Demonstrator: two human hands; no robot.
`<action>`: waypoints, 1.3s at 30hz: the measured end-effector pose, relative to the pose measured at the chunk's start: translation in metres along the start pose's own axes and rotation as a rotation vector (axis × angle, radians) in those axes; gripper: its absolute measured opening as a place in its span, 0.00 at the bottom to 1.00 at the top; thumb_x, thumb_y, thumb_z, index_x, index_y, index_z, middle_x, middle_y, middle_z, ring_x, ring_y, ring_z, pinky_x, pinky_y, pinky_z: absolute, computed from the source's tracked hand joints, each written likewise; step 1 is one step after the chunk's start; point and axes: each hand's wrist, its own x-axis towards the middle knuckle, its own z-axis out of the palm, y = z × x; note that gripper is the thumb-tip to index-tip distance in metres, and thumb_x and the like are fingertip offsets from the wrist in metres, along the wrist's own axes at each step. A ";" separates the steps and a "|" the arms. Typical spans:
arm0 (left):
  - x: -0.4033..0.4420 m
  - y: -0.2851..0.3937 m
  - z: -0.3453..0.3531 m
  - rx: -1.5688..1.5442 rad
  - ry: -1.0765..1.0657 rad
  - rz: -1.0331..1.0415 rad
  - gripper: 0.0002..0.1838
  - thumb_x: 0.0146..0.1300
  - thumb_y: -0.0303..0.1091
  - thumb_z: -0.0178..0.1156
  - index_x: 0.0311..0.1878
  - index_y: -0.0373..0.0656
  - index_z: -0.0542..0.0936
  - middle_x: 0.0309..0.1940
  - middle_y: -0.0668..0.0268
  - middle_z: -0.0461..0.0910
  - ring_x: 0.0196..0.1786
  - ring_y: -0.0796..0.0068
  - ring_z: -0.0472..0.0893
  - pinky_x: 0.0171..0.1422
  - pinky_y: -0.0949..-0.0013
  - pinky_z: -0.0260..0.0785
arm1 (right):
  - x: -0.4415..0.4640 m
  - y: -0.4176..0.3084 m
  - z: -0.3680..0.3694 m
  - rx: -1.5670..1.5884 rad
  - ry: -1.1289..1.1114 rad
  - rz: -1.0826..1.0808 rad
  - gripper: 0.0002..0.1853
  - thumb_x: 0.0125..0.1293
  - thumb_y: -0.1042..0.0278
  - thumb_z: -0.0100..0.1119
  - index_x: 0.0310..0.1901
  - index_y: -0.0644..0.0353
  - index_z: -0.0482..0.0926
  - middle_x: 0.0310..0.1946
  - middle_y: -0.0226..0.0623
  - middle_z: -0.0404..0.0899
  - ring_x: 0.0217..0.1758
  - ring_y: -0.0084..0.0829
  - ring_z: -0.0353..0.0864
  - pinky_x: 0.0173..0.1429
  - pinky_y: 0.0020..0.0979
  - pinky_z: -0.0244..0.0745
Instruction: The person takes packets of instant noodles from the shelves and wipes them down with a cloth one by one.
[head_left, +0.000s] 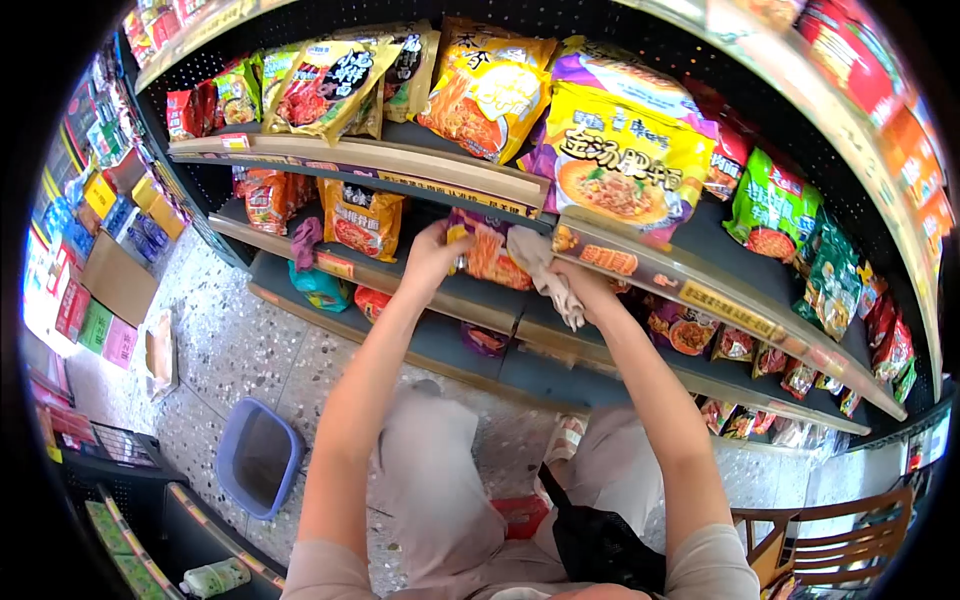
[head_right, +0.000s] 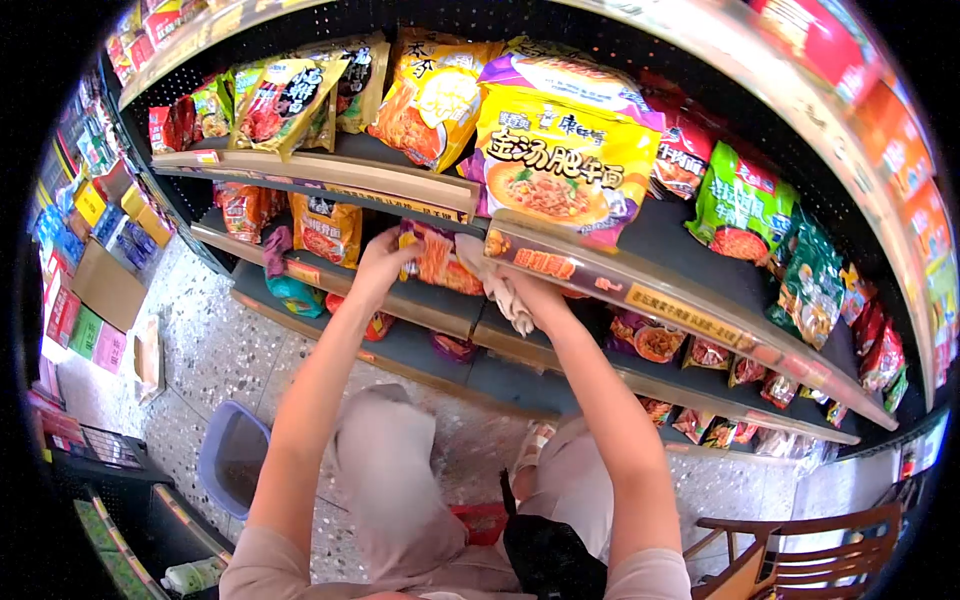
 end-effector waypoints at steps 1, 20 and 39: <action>-0.018 0.003 -0.001 -0.042 -0.054 -0.020 0.16 0.58 0.28 0.63 0.49 0.33 0.76 0.40 0.64 0.81 0.40 0.81 0.78 0.46 0.75 0.69 | -0.023 -0.010 -0.002 0.050 -0.040 0.054 0.14 0.54 0.65 0.59 0.39 0.64 0.73 0.23 0.38 0.75 0.19 0.27 0.74 0.20 0.29 0.68; -0.237 -0.002 0.093 -0.439 -0.248 -0.268 0.24 0.55 0.24 0.65 0.55 0.39 0.70 0.47 0.64 0.79 0.49 0.74 0.79 0.55 0.68 0.72 | -0.255 0.007 -0.074 0.341 0.064 0.150 0.24 0.50 0.75 0.54 0.53 0.69 0.71 0.44 0.41 0.78 0.43 0.30 0.79 0.46 0.30 0.76; -0.275 -0.090 0.111 -0.579 -0.165 -0.214 0.20 0.64 0.31 0.56 0.59 0.42 0.70 0.55 0.64 0.73 0.57 0.70 0.73 0.61 0.66 0.68 | -0.280 0.036 0.011 -1.049 0.041 -1.083 0.17 0.47 0.71 0.59 0.42 0.49 0.80 0.57 0.37 0.72 0.57 0.41 0.71 0.54 0.38 0.70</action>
